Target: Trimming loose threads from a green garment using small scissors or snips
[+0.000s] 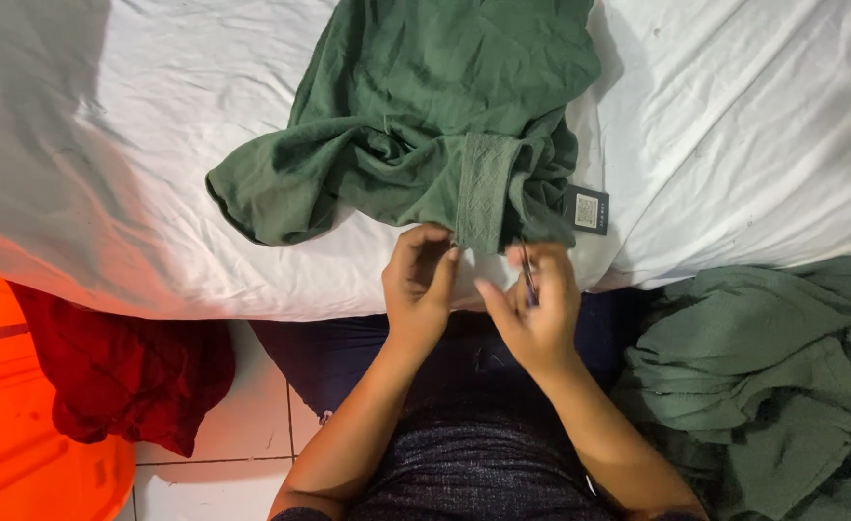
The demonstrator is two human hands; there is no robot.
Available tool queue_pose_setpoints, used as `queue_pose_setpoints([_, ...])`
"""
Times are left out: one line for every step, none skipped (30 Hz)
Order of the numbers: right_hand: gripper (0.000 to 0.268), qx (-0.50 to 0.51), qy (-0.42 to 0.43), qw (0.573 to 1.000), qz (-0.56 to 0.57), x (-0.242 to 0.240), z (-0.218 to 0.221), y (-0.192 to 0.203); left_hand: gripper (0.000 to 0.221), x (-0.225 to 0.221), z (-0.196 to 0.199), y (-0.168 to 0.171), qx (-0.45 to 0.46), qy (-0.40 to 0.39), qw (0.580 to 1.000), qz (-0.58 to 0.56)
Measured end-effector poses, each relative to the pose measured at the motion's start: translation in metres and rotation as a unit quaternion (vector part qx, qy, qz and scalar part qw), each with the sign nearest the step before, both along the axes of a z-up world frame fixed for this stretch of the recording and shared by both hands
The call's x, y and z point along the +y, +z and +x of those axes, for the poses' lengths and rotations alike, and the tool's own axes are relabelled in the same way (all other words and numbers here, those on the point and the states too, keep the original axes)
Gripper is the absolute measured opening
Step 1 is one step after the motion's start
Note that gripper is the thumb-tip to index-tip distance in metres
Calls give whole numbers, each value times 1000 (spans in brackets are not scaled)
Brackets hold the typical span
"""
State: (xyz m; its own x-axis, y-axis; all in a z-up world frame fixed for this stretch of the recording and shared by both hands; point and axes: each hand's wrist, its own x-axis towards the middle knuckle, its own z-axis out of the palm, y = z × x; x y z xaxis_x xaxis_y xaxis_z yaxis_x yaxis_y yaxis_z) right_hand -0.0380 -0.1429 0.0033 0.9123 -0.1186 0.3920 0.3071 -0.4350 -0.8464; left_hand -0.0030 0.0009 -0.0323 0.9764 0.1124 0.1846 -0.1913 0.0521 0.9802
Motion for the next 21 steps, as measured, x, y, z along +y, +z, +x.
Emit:
queue_pose_setpoints([25,0,-3,1000,0,3,7,-4,13,0,0,4,0,-3,1000,0])
queue_pose_setpoints([29,-39,-43,997,-51,5,14,-8,20,-1,0,9,2,-12,999,37])
queue_pose_setpoints([34,-79,-82,988,-101,7,23,-11,27,-1,2,15,2,-20,997,74])
queue_pose_setpoints([34,-81,-84,988,-100,8,23,-10,27,-1,5,17,-1,-21,997,75])
queue_pose_setpoints([27,-35,-84,994,-63,10,23,-9,24,0,6,18,-9,-27,998,61])
queue_pose_setpoints([22,11,-83,996,-25,13,22,-9,21,2,7,20,-18,-32,998,48])
queue_pose_setpoints([22,8,-82,996,-24,14,20,-7,21,4,7,20,-21,-31,998,48])
queue_pose_setpoints([17,55,-59,993,83,14,18,-6,21,6,8,20,-25,-45,999,6])
queue_pose_setpoints([11,107,-36,976,189,14,13,-5,21,8,5,19,-26,-61,997,-36])
queue_pose_setpoints([11,108,-35,975,189,14,14,-11,21,8,6,25,-26,-60,997,-36])
queue_pose_setpoints([10,113,-36,951,287,14,15,-16,16,8,7,30,-24,-57,996,-65])
queue_pose_setpoints([18,117,-38,916,382,14,15,-21,11,8,7,36,-23,-54,994,-94])
queue_pose_setpoints([18,113,-37,917,381,17,18,-13,11,6,8,40,-27,-55,993,-96])
queue_pose_setpoints([23,114,-34,899,422,19,20,-5,8,4,10,44,-31,-51,992,-113])
queue_pose_setpoints([29,114,-31,878,463,21,22,2,5,2,10,47,-33,-48,990,-130])
queue_pose_setpoints([29,111,-30,879,462,20,24,-1,5,3,13,41,-36,-49,989,-131])
queue_pose_setpoints([28,115,-36,876,467,21,24,-5,13,5,12,34,-32,-49,994,-90])
queue_pose_setpoints([28,119,-42,872,473,22,24,-9,22,8,12,27,-27,-49,997,-48])
queue_pose_setpoints([28,124,-43,871,473,23,22,-16,22,7,13,26,-23,-47,998,-47])
queue_pose_setpoints([21,127,-52,885,446,24,21,-23,18,8,14,26,-35,-43,998,10])
queue_pose_setpoints([16,126,-58,898,417,25,22,-30,15,7,18,26,-52,-38,996,66])
